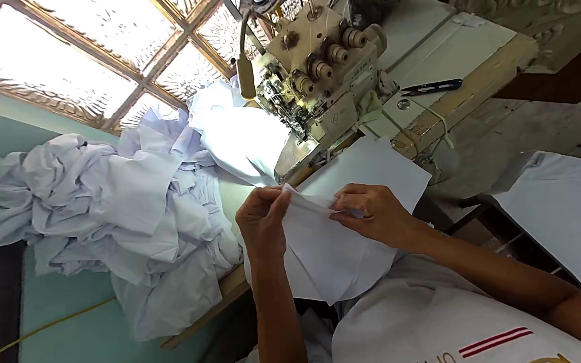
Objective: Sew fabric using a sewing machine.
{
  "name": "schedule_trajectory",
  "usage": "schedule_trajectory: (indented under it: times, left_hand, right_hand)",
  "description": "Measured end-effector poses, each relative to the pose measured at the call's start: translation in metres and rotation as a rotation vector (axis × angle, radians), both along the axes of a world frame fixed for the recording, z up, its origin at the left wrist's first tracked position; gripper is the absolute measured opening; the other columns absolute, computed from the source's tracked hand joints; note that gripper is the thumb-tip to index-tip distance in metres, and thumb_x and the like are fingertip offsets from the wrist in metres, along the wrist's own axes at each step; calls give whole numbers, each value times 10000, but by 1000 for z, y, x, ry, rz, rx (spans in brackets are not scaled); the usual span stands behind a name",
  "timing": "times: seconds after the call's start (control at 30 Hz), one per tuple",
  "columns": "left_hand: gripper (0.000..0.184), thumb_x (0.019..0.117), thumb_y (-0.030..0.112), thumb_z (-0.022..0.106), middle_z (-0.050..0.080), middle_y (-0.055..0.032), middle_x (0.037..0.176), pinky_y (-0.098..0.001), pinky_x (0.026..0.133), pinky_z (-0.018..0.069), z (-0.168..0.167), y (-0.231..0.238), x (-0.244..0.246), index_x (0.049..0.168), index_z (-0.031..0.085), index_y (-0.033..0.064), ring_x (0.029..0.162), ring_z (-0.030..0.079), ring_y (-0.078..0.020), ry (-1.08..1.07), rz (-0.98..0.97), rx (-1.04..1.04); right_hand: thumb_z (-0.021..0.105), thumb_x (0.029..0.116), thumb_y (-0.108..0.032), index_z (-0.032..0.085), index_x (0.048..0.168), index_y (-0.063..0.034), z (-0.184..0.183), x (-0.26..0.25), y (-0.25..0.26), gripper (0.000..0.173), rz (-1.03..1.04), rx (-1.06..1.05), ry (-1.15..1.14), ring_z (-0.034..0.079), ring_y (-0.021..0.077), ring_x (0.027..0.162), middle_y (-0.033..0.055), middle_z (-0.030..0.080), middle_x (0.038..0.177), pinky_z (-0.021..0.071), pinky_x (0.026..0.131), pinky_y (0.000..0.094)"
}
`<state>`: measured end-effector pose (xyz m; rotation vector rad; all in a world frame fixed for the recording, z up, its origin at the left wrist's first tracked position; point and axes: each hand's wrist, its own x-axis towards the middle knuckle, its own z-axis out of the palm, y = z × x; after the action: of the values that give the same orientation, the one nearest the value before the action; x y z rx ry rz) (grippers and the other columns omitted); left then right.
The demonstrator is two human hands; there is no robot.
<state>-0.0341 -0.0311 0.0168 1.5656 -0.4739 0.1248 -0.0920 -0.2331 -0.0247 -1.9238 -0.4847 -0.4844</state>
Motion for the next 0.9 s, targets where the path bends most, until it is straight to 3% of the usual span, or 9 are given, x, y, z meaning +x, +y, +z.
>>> schedule_trajectory:
  times: [0.13,0.27,0.37,0.47,0.53,0.63,0.7,0.83,0.9]
  left_hand:
    - [181,956,32,632,731,72,870,-216,743,594,-5,0,1,887,715,176,795,697,-28,74,90,-104]
    - [116,949,113,692,726,96,916,-217,776,590,-9,-3,-4,909,720,218,843,691,-27,30,-25,-47]
    - [109,917,160,740,713,132,948,-197,781,590,0,-1,-13,950,709,258,878,687,-7,-56,-149,60]
    - [129,916,146,746,715,120,966,-223,809,604,4,8,-15,993,718,246,900,698,-28,-104,-168,66]
    - [141,941,150,720,726,119,980,-231,811,603,2,16,-12,1037,715,254,891,703,-34,-102,-103,48]
    - [169,970,110,675,745,87,982,-265,853,603,-3,24,-7,1076,705,238,906,720,-65,-94,-2,-44]
    - [181,979,97,658,744,88,983,-278,862,605,-7,28,-5,1084,701,237,909,721,-69,-123,54,-91]
    - [206,987,76,633,729,132,979,-262,852,596,-1,37,-8,1092,686,244,890,700,-28,-251,208,-82]
    - [209,984,69,635,725,144,979,-241,833,593,6,44,-11,1090,680,243,885,695,-12,-319,270,-68]
  right_hand:
    - [722,849,-164,771,830,-54,1,-10,-14,121,53,-52,36,628,89,778,60,684,895,506,652,204]
    - [711,848,-115,684,754,17,6,-4,-19,164,459,100,197,624,125,1088,201,625,1300,522,871,219]
    - [710,849,-99,645,744,45,4,6,-13,190,649,235,191,512,-27,810,142,637,1070,398,660,90]
    - [703,871,-84,664,804,62,10,8,-9,166,742,278,164,378,-88,625,40,583,812,268,520,70]
    - [713,860,-82,693,799,55,15,6,-10,151,692,217,104,371,-73,613,41,584,768,258,510,82]
    - [707,871,-116,725,813,15,21,3,-19,145,560,65,52,475,-30,671,48,627,783,349,559,95]
    - [701,870,-148,757,813,-38,25,-2,-23,136,423,-34,-1,564,25,762,29,675,812,428,649,138]
    - [692,885,-210,787,821,-128,36,-10,-18,141,73,-199,-161,593,122,848,-8,715,872,436,764,268]
    - [690,900,-210,797,847,-135,43,-13,-13,140,-41,-223,-259,628,163,937,7,737,918,450,894,310]
